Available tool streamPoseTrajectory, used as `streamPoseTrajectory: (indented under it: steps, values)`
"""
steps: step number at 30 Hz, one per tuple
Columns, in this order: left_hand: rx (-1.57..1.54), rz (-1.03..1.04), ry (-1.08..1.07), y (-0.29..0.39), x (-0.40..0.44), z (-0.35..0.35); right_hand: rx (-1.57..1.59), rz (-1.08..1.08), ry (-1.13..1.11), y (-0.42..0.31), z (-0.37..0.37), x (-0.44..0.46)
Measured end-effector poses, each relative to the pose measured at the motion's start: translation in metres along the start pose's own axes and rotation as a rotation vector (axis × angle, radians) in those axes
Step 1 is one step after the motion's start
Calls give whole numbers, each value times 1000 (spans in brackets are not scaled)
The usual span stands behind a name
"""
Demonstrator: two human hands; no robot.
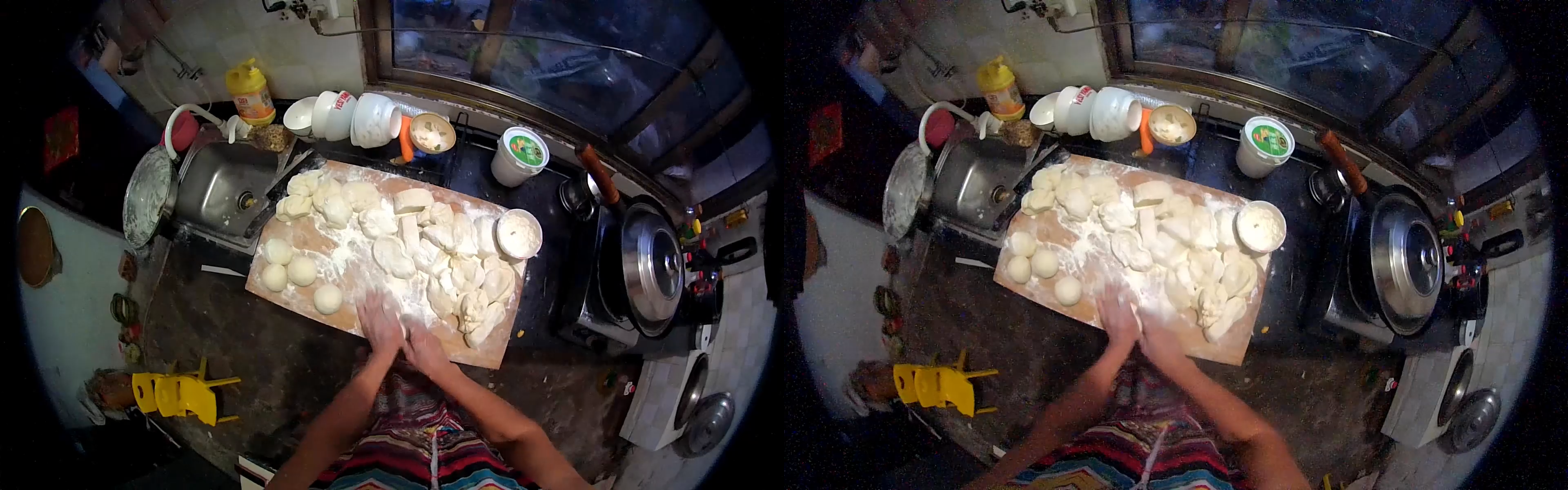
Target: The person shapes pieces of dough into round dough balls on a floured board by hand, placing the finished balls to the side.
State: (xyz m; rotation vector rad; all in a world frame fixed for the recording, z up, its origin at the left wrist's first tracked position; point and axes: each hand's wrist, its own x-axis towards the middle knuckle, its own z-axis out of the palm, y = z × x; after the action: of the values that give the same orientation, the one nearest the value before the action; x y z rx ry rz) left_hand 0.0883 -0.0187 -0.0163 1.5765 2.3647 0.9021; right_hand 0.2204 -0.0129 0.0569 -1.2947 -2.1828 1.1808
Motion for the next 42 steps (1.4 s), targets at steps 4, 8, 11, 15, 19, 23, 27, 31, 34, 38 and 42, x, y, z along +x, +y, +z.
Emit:
streamPoseTrajectory:
  steps: [4,8,11,15,19,23,27,31,34,38,42]
  values:
    - [53,-37,151,6,53,9,25,232,-55,-6,-11,31]
    - [-277,-187,-112,40,44,-22,51,57,76,21,2,35]
    - [-71,-139,-238,30,34,-25,-4,-73,54,5,-7,29]
    - [-140,-152,-30,17,43,-30,-62,-27,-143,-28,-31,62]
    - [-93,-46,-76,43,-7,-40,-51,-29,17,-16,-34,26]
    - [-368,157,20,52,-46,-43,90,9,162,17,-10,-10]
    - [-261,316,93,36,-10,-47,221,67,117,-1,-27,6]
    - [-470,268,7,26,-3,-49,409,160,213,-11,-25,18]
    - [-881,-110,-15,25,12,-44,688,91,191,-17,-14,40]
    - [-1238,-439,72,27,34,-16,902,104,156,-18,12,59]
    - [-1305,-456,135,36,29,-2,926,111,190,-3,26,44]
